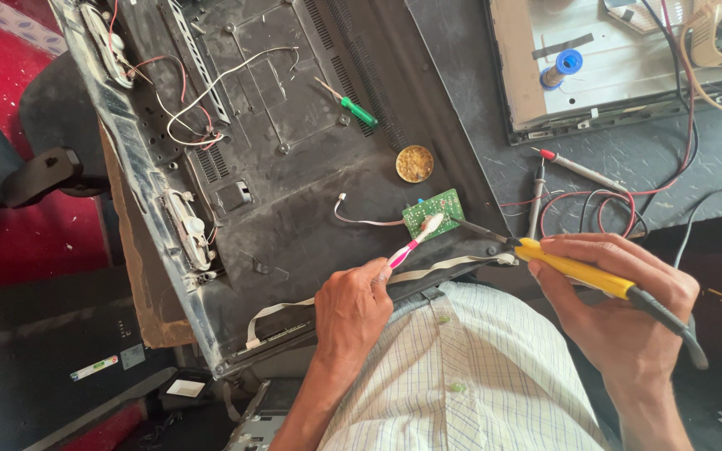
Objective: The person holds a small green circuit board and uses a soldering iron to apply heat to several solder joints while smoke rises. They then use a toothbrush to scrub the board surface and continue soldering different points, flipping the board to access both sides.
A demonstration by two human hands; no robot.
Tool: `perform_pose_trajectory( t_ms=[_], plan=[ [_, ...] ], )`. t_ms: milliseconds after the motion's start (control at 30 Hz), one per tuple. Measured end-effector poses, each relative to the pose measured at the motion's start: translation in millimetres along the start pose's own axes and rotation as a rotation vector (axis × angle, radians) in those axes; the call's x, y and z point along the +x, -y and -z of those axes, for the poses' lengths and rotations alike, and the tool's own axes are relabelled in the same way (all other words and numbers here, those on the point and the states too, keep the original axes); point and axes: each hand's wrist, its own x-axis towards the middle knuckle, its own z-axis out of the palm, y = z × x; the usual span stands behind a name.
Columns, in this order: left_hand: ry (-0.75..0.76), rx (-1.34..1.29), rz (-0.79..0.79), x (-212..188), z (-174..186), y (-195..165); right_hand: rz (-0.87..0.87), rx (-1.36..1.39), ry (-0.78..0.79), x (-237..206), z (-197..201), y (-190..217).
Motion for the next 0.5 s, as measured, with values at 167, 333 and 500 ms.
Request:
perform_pose_trajectory(
  t_ms=[167, 333, 500],
  plan=[
    [0.025, 0.022, 0.013, 0.2, -0.3, 0.3, 0.016, 0.006, 0.001, 0.7, -0.3, -0.8],
    [0.029, 0.005, 0.018, 0.3, -0.5, 0.3, -0.001, -0.031, 0.012, 1.4, -1.4, 1.8],
    [0.026, 0.027, 0.000, 0.2, -0.4, 1.0, 0.002, 0.010, 0.011, 2.7, -2.4, 4.3]
  ],
)
